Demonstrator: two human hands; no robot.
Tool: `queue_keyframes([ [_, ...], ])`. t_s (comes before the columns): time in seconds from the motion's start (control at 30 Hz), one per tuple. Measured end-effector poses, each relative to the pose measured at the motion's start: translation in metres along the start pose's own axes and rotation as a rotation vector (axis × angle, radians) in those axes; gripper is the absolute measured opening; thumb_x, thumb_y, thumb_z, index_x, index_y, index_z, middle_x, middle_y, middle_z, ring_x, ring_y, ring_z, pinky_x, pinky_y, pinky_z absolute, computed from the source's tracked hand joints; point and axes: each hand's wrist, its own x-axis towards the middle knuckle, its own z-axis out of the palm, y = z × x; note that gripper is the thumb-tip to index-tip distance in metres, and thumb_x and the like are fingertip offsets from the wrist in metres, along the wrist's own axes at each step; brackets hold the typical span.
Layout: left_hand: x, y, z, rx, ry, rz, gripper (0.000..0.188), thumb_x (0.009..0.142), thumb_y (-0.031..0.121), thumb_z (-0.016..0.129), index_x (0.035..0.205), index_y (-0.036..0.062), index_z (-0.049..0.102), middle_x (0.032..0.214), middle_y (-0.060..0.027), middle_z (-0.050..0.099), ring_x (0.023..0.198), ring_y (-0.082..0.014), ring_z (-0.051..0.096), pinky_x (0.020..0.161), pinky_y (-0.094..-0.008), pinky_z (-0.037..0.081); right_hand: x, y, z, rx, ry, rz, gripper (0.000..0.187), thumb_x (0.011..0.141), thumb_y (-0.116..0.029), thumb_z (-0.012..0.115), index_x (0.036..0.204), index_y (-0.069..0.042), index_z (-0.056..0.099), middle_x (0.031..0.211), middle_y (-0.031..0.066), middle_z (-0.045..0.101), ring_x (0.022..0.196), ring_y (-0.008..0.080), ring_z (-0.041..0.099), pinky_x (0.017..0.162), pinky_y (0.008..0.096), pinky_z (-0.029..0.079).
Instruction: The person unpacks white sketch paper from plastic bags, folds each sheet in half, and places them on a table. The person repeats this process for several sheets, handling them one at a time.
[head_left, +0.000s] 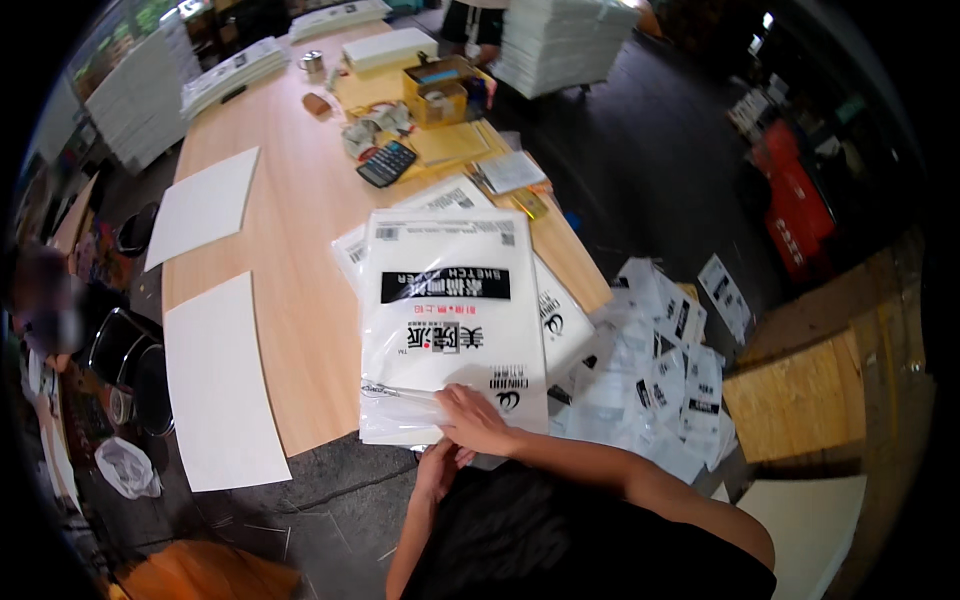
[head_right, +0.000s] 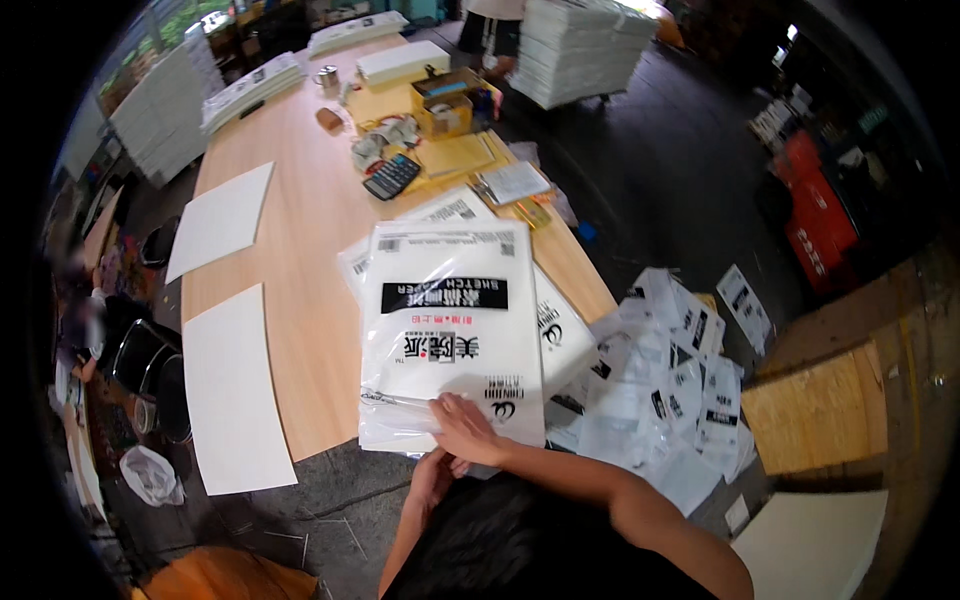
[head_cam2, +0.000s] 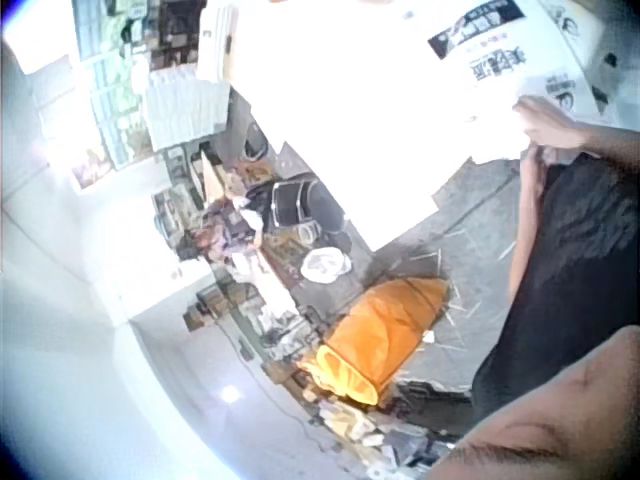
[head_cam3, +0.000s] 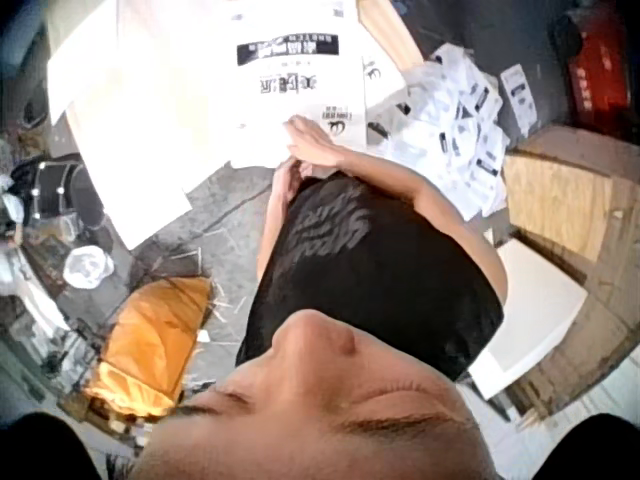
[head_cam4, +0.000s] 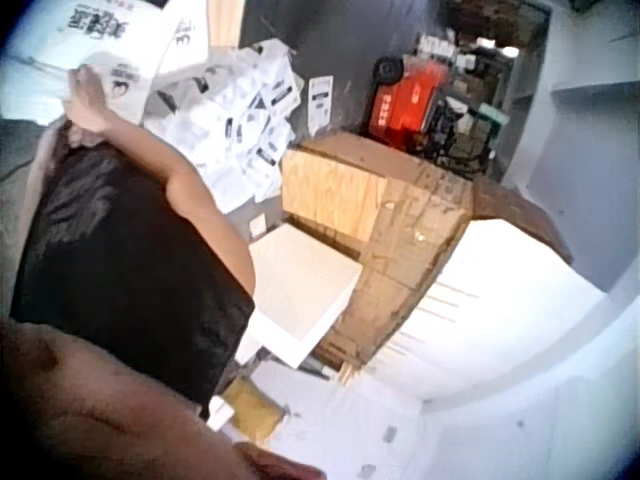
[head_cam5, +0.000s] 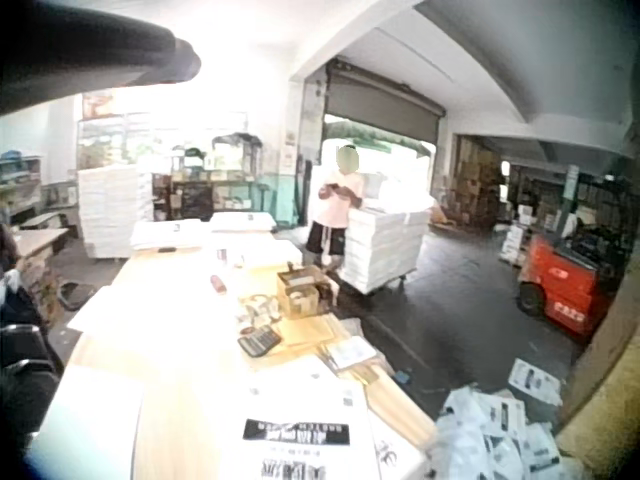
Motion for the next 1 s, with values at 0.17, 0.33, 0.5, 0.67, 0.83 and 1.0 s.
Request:
queue_keyframes([
  [0.17, 0.003, -0.014, 0.032, 0.025, 0.14, 0.158, 0.031, 0.097, 0.022, 0.054, 0.115, -0.0028, 0.056, 0.1, -0.0141, 0.066, 0.087, -0.0246, 0.066, 0.079, -0.039, 0.056, -0.12, 0.048, -0.045, -0.524, 0.091, 0.153, 0.081, 0.07, -0.022, 0.068, 0.139, 0.005, 0.037, 0.136, 0.0272, 0.041, 0.129, 0.045, 0.039, 0.106, 0.0551, 0.031],
  [0.33, -0.008, -0.015, 0.065, 0.093, 0.212, 0.271, 0.031, 0.095, 0.018, 0.052, 0.111, -0.0086, 0.054, 0.098, -0.0212, 0.067, 0.086, -0.033, 0.07, 0.079, -0.043, 0.058, -0.163, 0.095, -0.062, 0.039, 0.054, 0.72, 0.051, 0.081, -0.018, 0.06, 0.128, -0.003, 0.047, 0.117, 0.0258, 0.059, 0.105, 0.0439, 0.057, 0.087, 0.0498, 0.049],
  [0.5, -0.007, -0.028, 0.071, 0.212, 0.3, 0.545, 0.033, 0.093, 0.017, 0.05, 0.111, -0.0101, 0.057, 0.101, -0.021, 0.067, 0.088, -0.0315, 0.069, 0.077, -0.0441, 0.06, -0.16, 0.105, -0.083, 0.052, 0.244, 0.405, 0.025, 0.087, -0.015, 0.053, 0.109, -0.005, 0.058, 0.104, 0.0166, 0.065, 0.09, 0.0405, 0.062, 0.076, 0.0485, 0.051],
  [0.67, -0.024, -0.018, 0.073, 0.332, 0.376, 0.609, 0.034, 0.09, 0.015, 0.051, 0.111, -0.0098, 0.058, 0.098, -0.0196, 0.068, 0.085, -0.0312, 0.07, 0.076, -0.0436, 0.06, -0.145, 0.139, -0.101, 0.301, 0.103, 0.104, 0.022, 0.086, -0.015, 0.058, 0.102, -0.001, 0.065, 0.095, 0.0177, 0.066, 0.085, 0.039, 0.063, 0.073, 0.0457, 0.051],
  [0.83, -0.04, -0.015, 0.084, 0.406, 0.376, 0.627, 0.033, 0.088, 0.013, 0.051, 0.11, -0.0097, 0.059, 0.09, -0.0191, 0.069, 0.077, -0.0292, 0.07, 0.074, -0.0416, 0.06, -0.129, 0.133, -0.13, 0.589, 0.02, 0.274, 0.018, 0.086, -0.008, 0.056, 0.098, 0.0, 0.067, 0.087, 0.0178, 0.069, 0.081, 0.0361, 0.067, 0.071, 0.0409, 0.053],
  [1.0, -0.038, -0.029, 0.083, 0.401, 0.368, 0.629, 0.031, 0.093, 0.016, 0.053, 0.112, -0.008, 0.058, 0.09, -0.019, 0.069, 0.078, -0.0288, 0.071, 0.074, -0.0412, 0.06, -0.114, 0.14, -0.103, 0.506, 0.382, 0.119, 0.012, 0.084, -0.003, 0.054, 0.093, -0.001, 0.061, 0.081, 0.0152, 0.064, 0.081, 0.0368, 0.065, 0.073, 0.0401, 0.051],
])
